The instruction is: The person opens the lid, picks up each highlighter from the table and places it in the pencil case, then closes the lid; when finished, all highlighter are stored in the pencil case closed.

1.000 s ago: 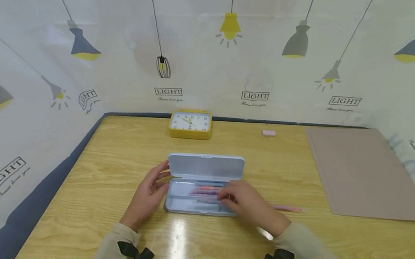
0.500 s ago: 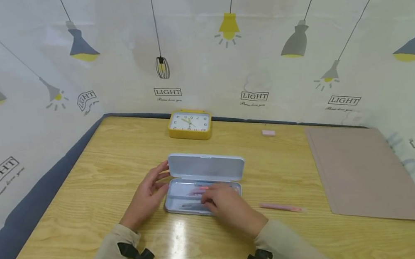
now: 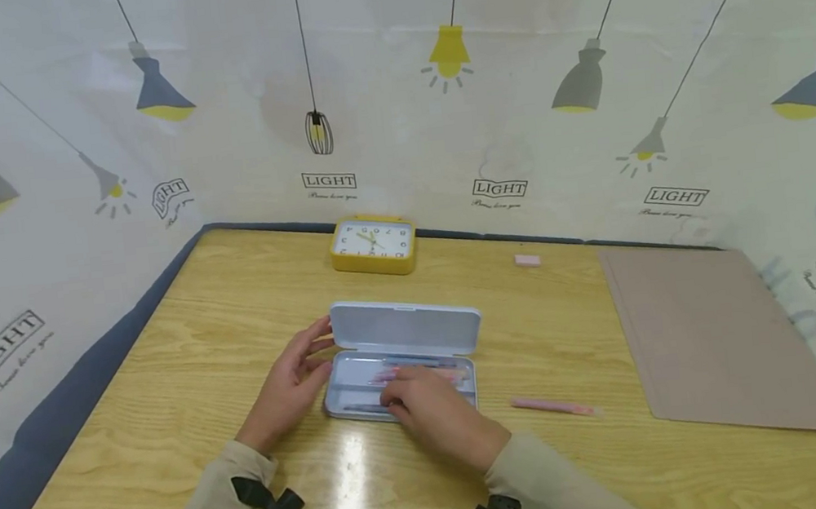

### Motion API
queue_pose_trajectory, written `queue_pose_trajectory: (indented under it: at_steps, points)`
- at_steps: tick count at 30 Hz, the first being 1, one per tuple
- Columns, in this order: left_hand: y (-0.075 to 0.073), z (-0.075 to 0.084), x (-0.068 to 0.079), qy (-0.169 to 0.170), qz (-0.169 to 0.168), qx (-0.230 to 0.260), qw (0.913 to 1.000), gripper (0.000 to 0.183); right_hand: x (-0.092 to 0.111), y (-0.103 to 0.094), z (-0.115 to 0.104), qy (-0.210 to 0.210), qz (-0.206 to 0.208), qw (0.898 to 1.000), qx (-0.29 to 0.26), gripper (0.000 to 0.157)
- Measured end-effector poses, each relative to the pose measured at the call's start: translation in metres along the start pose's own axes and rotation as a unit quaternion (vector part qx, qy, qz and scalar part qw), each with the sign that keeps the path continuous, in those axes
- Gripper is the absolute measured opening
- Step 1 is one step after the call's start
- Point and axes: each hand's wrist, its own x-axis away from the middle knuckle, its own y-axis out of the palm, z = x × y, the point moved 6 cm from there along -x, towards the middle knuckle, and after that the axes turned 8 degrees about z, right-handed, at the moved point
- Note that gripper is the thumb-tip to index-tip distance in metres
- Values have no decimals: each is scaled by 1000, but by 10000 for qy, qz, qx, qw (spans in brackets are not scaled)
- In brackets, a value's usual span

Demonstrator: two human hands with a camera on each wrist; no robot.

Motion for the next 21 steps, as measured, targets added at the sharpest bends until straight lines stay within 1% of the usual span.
queue_pose_trajectory:
  at_steps: [6,13,17,21]
  points:
    - [0,2,0,-4,1,45,10000,62,0,-1,-2,-94,149,9998,-52,12]
    - [-1,1,-3,-5,-52,82,10000,62,1,-5,6,418,20,9981,-447,14]
    - [-3,-1,-5,-7,-54,75,10000,63,4,-15,11,598,207,9958,-655,13]
    - [-4,-2,-7,5,-26,75,10000,64,11,-29,22,740,445,9924,-878,11]
